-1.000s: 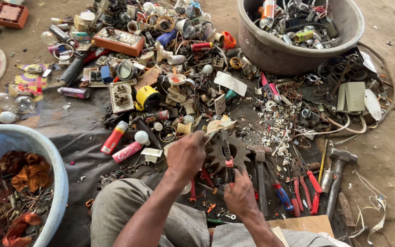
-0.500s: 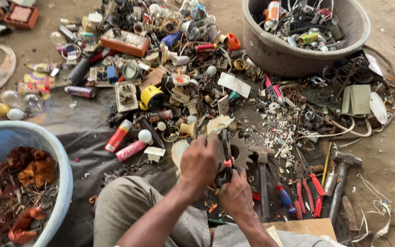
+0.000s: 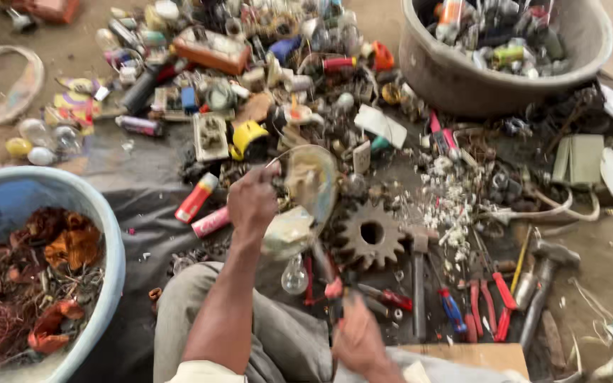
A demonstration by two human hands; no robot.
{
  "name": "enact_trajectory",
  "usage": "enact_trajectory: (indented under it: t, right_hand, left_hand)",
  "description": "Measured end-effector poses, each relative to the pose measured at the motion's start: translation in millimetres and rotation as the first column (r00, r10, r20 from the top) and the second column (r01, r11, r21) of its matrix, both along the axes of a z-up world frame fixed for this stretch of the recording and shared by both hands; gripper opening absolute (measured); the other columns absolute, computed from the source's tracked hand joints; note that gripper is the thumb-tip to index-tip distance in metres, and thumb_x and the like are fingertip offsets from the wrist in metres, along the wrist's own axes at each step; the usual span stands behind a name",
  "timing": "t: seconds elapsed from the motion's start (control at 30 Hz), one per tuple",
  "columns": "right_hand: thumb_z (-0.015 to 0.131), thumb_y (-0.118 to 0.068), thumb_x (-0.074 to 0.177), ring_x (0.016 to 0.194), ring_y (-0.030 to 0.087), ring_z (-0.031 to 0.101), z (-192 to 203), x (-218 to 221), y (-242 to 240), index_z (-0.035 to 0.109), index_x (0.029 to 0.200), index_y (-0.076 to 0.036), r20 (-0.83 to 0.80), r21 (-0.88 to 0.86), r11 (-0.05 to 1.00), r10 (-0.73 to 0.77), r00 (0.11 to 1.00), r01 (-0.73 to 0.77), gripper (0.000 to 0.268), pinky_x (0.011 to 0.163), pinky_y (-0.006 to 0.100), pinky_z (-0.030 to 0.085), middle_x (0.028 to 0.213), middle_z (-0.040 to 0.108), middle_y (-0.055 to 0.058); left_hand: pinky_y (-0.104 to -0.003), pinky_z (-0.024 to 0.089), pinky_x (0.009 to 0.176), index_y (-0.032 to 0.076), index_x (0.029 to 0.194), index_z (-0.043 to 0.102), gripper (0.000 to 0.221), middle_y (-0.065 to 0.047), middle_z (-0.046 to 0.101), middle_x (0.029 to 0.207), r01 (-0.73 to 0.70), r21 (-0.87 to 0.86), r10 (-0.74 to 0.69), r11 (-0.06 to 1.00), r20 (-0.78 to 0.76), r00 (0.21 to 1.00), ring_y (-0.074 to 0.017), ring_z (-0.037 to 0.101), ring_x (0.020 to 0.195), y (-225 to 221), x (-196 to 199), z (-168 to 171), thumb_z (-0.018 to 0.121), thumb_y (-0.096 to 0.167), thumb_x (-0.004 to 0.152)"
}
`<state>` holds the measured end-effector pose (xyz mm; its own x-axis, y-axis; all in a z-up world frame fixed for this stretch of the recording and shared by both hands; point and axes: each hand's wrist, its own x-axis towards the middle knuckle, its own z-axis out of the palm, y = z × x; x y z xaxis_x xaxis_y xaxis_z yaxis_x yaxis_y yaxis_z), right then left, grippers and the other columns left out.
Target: The person uses a hammer and pliers to dismantle a large metal sprocket and a broken fan component among a pile of electronic scrap and metal waste.
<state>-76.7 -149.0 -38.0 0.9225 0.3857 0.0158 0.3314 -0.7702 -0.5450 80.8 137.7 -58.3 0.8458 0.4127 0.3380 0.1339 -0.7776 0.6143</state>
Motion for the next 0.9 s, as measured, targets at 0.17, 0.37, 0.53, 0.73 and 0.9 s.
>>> enact_trajectory:
  t: [0.17, 0.37, 0.53, 0.73, 0.9]
  right_hand:
    - [0.061, -0.001, 0.076, 0.098, 0.041, 0.064, 31.5, 30.7, -29.2, 0.064, 0.105, -0.002, -0.17, 0.066, 0.974, -0.204, 0.964, 0.218, 0.03, 0.087, 0.046, 0.054, 0.11, 0.062, 0.021]
    - [0.062, 0.002, 0.077, 0.078, 0.022, 0.065, 41.9, 41.7, -35.5, 0.061, 0.091, -0.004, -0.357, 0.235, 0.907, -0.254, 0.899, 0.35, 0.016, 0.076, 0.034, 0.054, 0.083, 0.064, 0.009]
    - [0.058, 0.004, 0.079, 0.069, 0.015, 0.06, 57.9, 64.9, -44.9, 0.063, 0.087, -0.003, -0.547, 0.446, 0.769, -0.171, 0.819, 0.458, 0.012, 0.061, 0.031, 0.05, 0.079, 0.062, 0.007]
    - [0.057, 0.002, 0.082, 0.079, 0.016, 0.059, 101.8, 229.6, -92.8, 0.06, 0.098, -0.003, -0.353, 0.711, 0.601, -0.143, 0.925, 0.365, 0.017, 0.071, 0.032, 0.051, 0.089, 0.06, 0.008]
    - [0.054, 0.001, 0.085, 0.089, 0.018, 0.057, 109.8, 401.0, -144.9, 0.056, 0.11, -0.002, -0.438, 0.774, 0.388, -0.243, 0.865, 0.501, 0.026, 0.081, 0.033, 0.051, 0.1, 0.057, 0.011]
  left_hand:
    - [-0.051, 0.052, 0.071, 0.017, 0.107, 0.078, 0.022, -0.015, 0.075, 0.094, -0.058, -0.213, 0.047, 0.975, -0.053, 0.997, -0.0403, 0.07, 0.085, -14.4, 1.5, 43.4, 0.062, 0.028, 0.099]
    - [-0.044, 0.056, 0.07, 0.013, 0.113, 0.075, 0.025, -0.015, 0.076, 0.104, 0.071, -0.278, -0.038, 0.958, 0.125, 0.991, -0.0362, 0.073, 0.088, -19.7, -2.2, 51.0, 0.063, 0.028, 0.098]
    - [-0.046, 0.053, 0.073, 0.01, 0.107, 0.077, 0.024, -0.016, 0.076, 0.095, 0.054, -0.246, -0.057, 0.968, -0.003, 0.998, -0.0372, 0.071, 0.085, -23.4, -6.9, 54.5, 0.064, 0.03, 0.102]
    - [-0.044, 0.053, 0.063, 0.014, 0.104, 0.077, 0.023, -0.015, 0.076, 0.091, 0.108, -0.347, -0.097, 0.931, 0.048, 0.994, -0.0345, 0.071, 0.075, -27.2, -5.8, 56.8, 0.064, 0.031, 0.098]
    - [-0.045, 0.053, 0.067, 0.013, 0.105, 0.079, 0.024, -0.016, 0.077, 0.09, 0.074, -0.352, -0.085, 0.933, -0.015, 0.996, -0.0349, 0.071, 0.079, -26.3, -5.7, 55.0, 0.065, 0.032, 0.098]
